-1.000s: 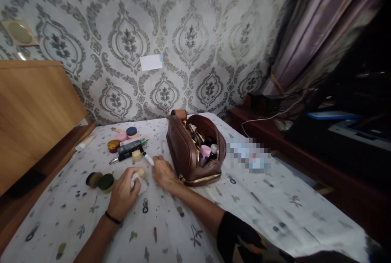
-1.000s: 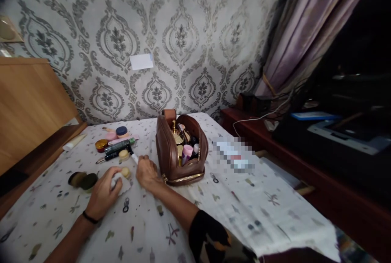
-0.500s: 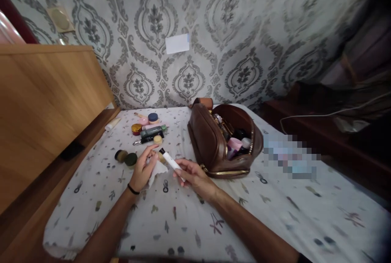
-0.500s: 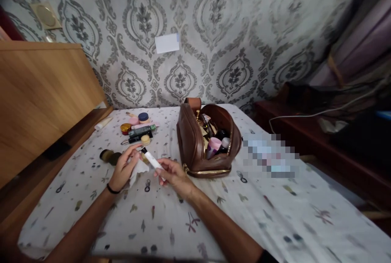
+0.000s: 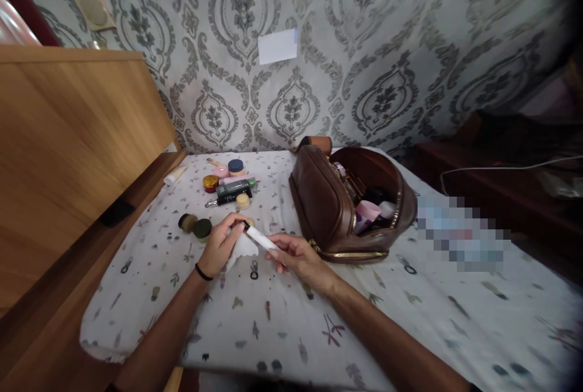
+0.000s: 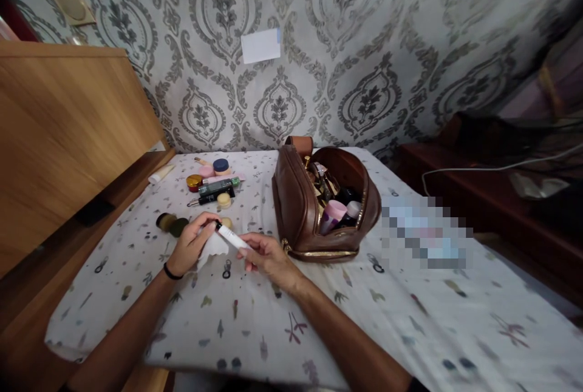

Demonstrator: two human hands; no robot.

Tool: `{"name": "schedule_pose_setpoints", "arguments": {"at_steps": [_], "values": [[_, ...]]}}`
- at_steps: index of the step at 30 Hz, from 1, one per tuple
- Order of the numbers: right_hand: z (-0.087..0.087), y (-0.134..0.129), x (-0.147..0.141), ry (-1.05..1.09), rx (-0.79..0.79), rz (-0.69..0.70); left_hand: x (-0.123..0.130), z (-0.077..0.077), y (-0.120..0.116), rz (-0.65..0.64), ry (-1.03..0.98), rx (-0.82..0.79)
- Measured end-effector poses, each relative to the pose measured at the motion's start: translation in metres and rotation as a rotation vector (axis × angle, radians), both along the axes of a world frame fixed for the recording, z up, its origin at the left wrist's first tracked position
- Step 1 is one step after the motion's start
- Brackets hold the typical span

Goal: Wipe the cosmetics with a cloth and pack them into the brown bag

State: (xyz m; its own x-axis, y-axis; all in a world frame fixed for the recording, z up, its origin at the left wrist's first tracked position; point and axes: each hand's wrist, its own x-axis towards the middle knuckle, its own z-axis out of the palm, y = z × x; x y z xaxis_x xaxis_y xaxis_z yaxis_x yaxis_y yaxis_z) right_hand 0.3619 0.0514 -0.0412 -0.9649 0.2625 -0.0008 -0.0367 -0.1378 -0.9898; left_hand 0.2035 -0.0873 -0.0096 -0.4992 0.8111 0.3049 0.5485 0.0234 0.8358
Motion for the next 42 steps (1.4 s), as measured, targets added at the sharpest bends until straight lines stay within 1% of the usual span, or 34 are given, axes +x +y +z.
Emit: {"name": "schedule_pose_setpoints", "arguments": {"at_steps": [4,8,13,18,20,24,26,29,32,35,38,42], "values": [[0.0042,-0.0013,0.0003,0.053,0.124,-0.059,0.0002,-0.0020,0.0009,0.057,0.039,-0.018],[0.0045,-0.0004,0.0011,0.045,0.146,-0.114,-0.0012,-0.0048,0.0016,0.061,-0.004,0.026],[-0.0007,0.0038,-0.0005,0.046,0.091,-0.126,-0.0013,-0.0051,-0.0003,0.024,-0.045,0.100],[-0.0002,0.0046,-0.0006,0.055,0.042,-0.130,-0.0004,-0.0003,-0.0020,-0.047,-0.043,0.090],[0.0004,0.0039,-0.0009,0.029,-0.041,-0.140,-0.0003,0.0001,-0.0016,-0.043,-0.056,0.092],[-0.0009,0.0029,-0.0026,0.009,-0.278,-0.164,-0.0002,-0.0015,-0.0001,0.007,-0.042,0.096],[-0.0019,0.0030,-0.0032,0.003,-0.330,-0.147,-0.0002,-0.0020,0.0004,0.038,-0.018,0.086],[-0.0012,0.0030,-0.0034,-0.010,-0.364,-0.125,-0.0007,-0.0019,0.0005,0.063,-0.005,0.077],[0.0018,0.0023,-0.0030,-0.008,-0.388,-0.145,-0.0012,-0.0017,0.0004,0.068,-0.017,0.081],[0.0033,0.0020,-0.0024,-0.012,-0.360,-0.167,-0.0013,-0.0022,0.0007,0.072,-0.012,0.090],[0.0010,0.0025,-0.0024,-0.017,-0.316,-0.176,-0.0014,-0.0029,0.0012,0.077,-0.009,0.095],[-0.0007,0.0025,-0.0026,-0.037,-0.320,-0.205,-0.0021,-0.0030,0.0010,0.085,0.008,0.098]]}}
